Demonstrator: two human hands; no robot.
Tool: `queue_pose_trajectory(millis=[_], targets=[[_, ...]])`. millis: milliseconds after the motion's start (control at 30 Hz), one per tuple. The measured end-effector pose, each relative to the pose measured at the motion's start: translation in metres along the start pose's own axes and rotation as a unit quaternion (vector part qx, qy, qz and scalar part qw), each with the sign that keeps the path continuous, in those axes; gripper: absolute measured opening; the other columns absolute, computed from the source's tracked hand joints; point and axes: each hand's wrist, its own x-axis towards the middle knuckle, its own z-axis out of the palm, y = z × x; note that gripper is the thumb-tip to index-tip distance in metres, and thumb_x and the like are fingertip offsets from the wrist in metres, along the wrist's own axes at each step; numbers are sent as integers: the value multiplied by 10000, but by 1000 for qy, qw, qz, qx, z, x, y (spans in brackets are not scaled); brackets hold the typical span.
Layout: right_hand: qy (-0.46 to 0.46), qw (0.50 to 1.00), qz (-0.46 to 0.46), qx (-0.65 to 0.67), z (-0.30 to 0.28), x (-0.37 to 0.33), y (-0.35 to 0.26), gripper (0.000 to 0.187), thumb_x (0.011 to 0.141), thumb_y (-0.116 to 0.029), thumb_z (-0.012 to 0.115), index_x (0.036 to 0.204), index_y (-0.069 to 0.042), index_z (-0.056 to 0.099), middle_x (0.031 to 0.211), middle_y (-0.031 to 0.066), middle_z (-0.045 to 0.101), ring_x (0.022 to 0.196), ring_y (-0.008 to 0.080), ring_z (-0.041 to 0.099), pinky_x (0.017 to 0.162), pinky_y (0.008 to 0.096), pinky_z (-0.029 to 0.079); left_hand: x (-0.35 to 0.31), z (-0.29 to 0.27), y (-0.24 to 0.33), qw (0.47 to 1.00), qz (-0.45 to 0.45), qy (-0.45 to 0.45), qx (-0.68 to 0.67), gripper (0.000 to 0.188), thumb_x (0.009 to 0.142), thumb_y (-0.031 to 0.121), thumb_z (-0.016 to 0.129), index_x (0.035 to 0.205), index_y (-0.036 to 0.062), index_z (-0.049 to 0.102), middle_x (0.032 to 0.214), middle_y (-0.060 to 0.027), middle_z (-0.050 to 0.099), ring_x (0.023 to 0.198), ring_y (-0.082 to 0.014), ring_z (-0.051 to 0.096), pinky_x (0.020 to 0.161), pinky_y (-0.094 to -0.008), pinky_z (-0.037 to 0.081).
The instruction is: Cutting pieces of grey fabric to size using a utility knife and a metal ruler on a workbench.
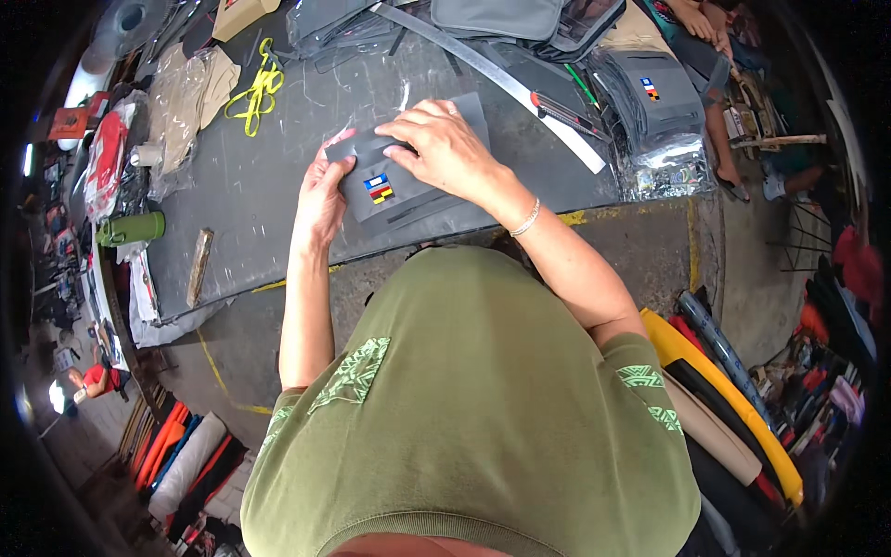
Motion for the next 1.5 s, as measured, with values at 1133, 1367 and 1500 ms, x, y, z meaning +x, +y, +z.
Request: queue_pose_trajectory(millis=[1133, 1367, 1500], targets=[[212, 927, 301, 75, 15, -82, 44, 181, 911, -122, 755, 1085, -80, 779, 960, 14, 668, 807, 118, 641, 680, 255, 507, 58, 8, -55, 814, 232, -12, 533, 856, 806, 323, 864, 1473, -14, 446, 1271, -214, 599, 1109, -348, 620, 959, -447, 513], [28, 908, 390, 148, 37, -70, 26, 330, 845, -165, 808, 1083, -35, 620, 1090, 159, 697, 991, 323, 706, 842, 390, 563, 80, 34, -99, 954, -87, -175, 226, 449, 915, 280, 793, 1271, 30, 684, 948, -61, 742, 753, -113, 681, 706, -249, 556], [94, 936, 326, 95, 18, -93, 66, 549, 778, -273, 887, 1226, -64, 647, 1089, 87, 674, 1028, 216, 649, 872, 359, 549, 89, 21, -113, 966, -113, -131, 193, 277, 953, 122, 735, 1219, 45, 724, 894, -64, 751, 734, -101, 681, 700, -243, 558]])
